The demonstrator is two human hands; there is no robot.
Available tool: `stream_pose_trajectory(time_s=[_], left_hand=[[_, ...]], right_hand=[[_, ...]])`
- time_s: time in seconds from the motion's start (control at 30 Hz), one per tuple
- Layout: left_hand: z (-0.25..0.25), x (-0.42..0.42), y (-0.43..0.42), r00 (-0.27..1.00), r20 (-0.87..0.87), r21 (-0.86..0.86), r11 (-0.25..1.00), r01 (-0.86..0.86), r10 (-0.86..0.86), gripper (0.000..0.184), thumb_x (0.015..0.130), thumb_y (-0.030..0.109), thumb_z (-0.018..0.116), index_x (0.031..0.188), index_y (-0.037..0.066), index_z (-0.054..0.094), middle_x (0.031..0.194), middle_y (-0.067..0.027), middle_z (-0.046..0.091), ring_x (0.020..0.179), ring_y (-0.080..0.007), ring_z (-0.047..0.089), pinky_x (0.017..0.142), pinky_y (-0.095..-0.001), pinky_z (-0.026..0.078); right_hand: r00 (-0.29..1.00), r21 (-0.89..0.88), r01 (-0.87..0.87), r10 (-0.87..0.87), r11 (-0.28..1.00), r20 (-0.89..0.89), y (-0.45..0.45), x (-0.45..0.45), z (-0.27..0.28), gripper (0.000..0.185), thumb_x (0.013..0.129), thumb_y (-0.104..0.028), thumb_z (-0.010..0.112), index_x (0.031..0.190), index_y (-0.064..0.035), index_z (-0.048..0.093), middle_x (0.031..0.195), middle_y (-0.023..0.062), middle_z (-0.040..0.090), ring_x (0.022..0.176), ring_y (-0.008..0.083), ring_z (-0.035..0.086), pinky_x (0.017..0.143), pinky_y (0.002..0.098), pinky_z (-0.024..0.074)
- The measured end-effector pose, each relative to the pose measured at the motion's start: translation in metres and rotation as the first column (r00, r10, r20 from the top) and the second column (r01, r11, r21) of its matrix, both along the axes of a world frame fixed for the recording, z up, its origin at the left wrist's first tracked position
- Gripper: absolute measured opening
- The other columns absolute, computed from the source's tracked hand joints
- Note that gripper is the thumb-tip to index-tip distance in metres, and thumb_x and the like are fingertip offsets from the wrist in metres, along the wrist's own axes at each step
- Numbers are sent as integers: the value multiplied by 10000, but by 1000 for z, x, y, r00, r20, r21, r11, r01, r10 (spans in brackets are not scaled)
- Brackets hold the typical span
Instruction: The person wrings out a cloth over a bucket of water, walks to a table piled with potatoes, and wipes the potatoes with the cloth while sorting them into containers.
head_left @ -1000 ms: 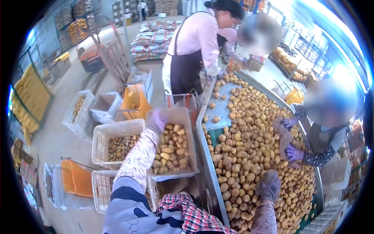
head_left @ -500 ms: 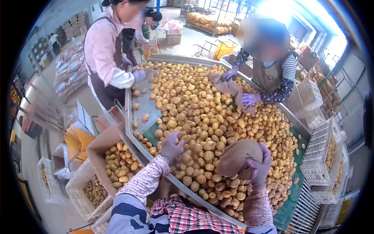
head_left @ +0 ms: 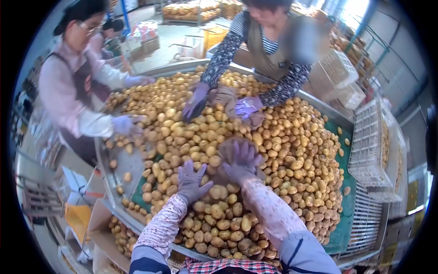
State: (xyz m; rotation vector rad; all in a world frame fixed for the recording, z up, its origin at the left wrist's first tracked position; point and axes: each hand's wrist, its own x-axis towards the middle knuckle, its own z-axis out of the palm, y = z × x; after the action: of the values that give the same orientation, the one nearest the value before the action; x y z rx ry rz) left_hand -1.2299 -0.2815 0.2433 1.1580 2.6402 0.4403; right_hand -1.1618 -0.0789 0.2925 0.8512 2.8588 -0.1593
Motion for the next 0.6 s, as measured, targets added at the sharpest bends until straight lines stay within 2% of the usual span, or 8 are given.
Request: stream_pose_trajectory(time_s=[0.03,0.13,0.23,0.27,0.37,0.4,0.47,0.6], left_hand=[[2,-3,8,999,-27,-64,998,27,-29,992,759,649,670,1552,202,276,1575,-321,117,1480,-470,57,1169,-603,41],[13,-10,32,997,45,-124,990,71,-66,1025,751,652,674,1571,250,209,1578,-342,21,1483,-475,-3,1183,-568,51],[10,0,36,989,122,-80,992,97,-87,1037,762,645,674,1580,248,176,1558,-366,59,1469,-496,54,1185,-547,82],[10,1,31,979,161,-73,988,138,-125,1037,764,642,673,1581,249,170,1554,-368,71,1464,-501,73,1184,-544,89],[22,1,8,951,214,-93,965,246,-222,990,766,625,674,1568,246,234,1519,-333,223,1415,-480,217,1163,-548,155],[33,0,4,945,237,-128,956,262,-227,974,766,622,675,1561,247,257,1506,-318,263,1402,-468,247,1157,-550,170],[45,5,-1,959,216,-148,965,218,-183,954,759,589,702,1535,179,328,1444,-264,388,1344,-435,348,1140,-542,210],[63,48,14,938,-93,254,903,347,-334,1036,720,500,779,1517,43,301,1471,-252,362,1367,-427,328,1147,-516,231]], right_hand=[[997,-36,24,-21,999,80,7,-19,14,891,878,-532,549,1577,-203,104,1616,197,90,1448,451,185,1111,717,64],[997,221,6,11,975,-78,49,-61,-61,775,909,-433,521,1565,-222,166,1607,187,131,1442,449,202,1124,692,93],[996,45,-31,34,999,-77,49,-47,-43,689,914,-343,508,1544,-235,249,1604,176,163,1442,443,215,1128,665,149],[981,80,-26,40,996,-188,44,-37,-45,623,883,-309,534,1478,-225,370,1535,176,290,1389,416,315,1099,641,236],[993,-247,-108,92,963,-75,29,8,4,556,910,-348,543,1438,-244,405,1428,166,432,1267,356,487,1021,607,362],[984,-241,-102,62,965,-165,19,28,16,430,876,-325,566,1293,-218,549,1300,144,513,1129,329,570,978,519,422],[966,-463,-130,8,877,-257,15,70,40,497,823,-277,633,1303,-181,546,1284,139,533,1151,315,559,992,477,426],[905,-789,-276,-128,549,-406,22,159,81,653,717,-181,768,1324,-109,541,1253,130,574,1196,289,536,1018,393,435]])
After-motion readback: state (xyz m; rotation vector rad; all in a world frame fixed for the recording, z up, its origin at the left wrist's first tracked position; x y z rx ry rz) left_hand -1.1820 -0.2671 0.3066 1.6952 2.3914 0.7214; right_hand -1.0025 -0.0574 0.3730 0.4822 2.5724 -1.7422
